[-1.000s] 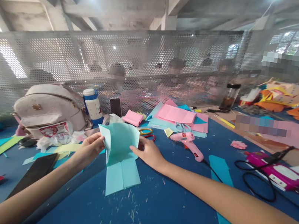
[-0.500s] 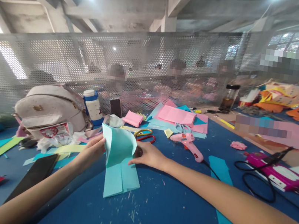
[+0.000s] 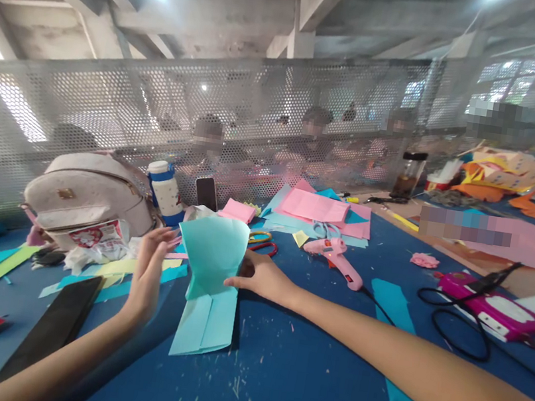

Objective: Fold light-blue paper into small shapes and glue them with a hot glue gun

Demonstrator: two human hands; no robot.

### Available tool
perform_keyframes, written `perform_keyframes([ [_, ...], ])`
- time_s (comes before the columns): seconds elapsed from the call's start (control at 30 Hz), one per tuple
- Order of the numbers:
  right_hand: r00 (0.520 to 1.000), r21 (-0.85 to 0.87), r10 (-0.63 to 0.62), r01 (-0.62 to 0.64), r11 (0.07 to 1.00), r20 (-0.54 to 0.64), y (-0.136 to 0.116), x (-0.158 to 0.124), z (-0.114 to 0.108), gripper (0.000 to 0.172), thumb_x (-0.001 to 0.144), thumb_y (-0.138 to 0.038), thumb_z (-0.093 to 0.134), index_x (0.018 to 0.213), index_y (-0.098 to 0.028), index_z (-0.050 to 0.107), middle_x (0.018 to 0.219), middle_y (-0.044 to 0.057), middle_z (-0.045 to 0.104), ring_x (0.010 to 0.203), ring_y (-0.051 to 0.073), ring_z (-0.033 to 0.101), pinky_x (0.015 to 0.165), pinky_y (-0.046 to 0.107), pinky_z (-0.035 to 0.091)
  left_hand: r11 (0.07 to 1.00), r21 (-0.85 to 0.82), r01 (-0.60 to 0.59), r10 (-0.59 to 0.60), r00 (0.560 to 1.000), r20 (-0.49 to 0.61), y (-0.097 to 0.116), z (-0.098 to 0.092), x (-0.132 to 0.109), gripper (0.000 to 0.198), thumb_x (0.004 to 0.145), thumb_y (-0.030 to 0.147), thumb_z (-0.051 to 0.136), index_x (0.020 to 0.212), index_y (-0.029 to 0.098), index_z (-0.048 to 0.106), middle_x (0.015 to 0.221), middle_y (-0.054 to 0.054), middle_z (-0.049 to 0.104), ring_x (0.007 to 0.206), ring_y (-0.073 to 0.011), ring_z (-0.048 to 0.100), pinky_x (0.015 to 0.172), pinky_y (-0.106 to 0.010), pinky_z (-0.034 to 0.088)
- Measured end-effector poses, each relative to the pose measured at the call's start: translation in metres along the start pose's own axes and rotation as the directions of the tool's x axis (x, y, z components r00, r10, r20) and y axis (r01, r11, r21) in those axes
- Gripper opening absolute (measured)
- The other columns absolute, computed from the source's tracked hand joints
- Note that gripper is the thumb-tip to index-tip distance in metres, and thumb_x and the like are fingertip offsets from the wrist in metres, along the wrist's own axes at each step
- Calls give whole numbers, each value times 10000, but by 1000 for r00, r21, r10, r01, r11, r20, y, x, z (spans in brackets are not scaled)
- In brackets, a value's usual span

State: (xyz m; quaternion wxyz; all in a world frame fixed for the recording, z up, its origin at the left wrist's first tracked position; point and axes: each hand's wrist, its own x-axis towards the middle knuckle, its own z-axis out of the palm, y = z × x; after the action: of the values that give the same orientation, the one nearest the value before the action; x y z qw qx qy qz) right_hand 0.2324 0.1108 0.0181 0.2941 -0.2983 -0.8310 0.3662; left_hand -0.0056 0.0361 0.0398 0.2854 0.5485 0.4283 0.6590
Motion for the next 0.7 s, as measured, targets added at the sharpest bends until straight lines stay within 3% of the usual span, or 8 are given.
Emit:
perform_keyframes([
  [0.03,1000,-4,1,-1,1000,2,0,0,0,486,758,-556,703,1026,-167,594,855,29,647,726,159,552,632,273,428,951,201,-236,255,964,-73,5,-4,-2,237,959,331,484,1187,283,525,1205,-44,587,1151,-198,522,989,-340,388],
  [0.1,1000,-13,4,-4,1000,4,0,0,0,494,746,-551,716,1028,-165,591,845,24,641,723,156,546,632,269,420,627,398,-670,595,741,310,18,-5,-11,175,926,193,491,1060,244,592,1000,-58,639,973,-216,579,897,-376,425],
  [0.17,1000,-25,9,-9,1000,6,1,1,1,506,720,-543,741,1010,-159,586,807,14,625,707,151,532,616,260,403,348,281,-894,500,430,752,28,4,-26,225,895,123,478,1063,213,598,906,-61,681,822,-214,614,793,-380,456],
  [0.2,1000,-31,12,-11,999,9,2,1,1,513,705,-539,754,1000,-156,583,775,5,610,692,147,520,601,254,390,292,292,-911,383,392,837,31,12,-34,237,889,109,467,1071,183,599,904,-83,695,806,-229,628,773,-391,471],
  [0.3,999,-40,18,-16,999,37,2,2,0,529,687,-535,769,993,-153,570,676,-34,544,637,132,484,556,238,351,254,499,-829,134,541,830,27,35,-59,268,914,178,460,1137,114,594,1111,-173,683,978,-297,651,839,-421,515],
  [0.4,992,-27,31,-28,999,119,-3,2,-8,557,650,-529,794,989,-151,565,650,-47,545,608,130,500,542,237,363,264,593,-761,5,616,788,15,43,-70,413,921,319,526,1270,98,527,1255,-168,633,1136,-312,602,952,-435,508],
  [0.53,918,88,35,-76,993,394,-12,2,-24,556,626,-479,813,1007,-140,593,843,29,657,766,184,590,651,279,461,286,615,-735,-88,618,781,11,36,-68,531,934,433,506,1348,100,474,1367,-158,553,1237,-311,522,1047,-458,450],
  [0.7,909,118,-12,-41,992,417,-11,1,-32,627,637,-399,806,1157,-135,576,1043,75,667,924,224,602,756,309,481,338,626,-703,-165,610,775,16,35,-64,601,953,512,413,1406,117,424,1402,-158,507,1263,-326,478,1062,-500,421],
])
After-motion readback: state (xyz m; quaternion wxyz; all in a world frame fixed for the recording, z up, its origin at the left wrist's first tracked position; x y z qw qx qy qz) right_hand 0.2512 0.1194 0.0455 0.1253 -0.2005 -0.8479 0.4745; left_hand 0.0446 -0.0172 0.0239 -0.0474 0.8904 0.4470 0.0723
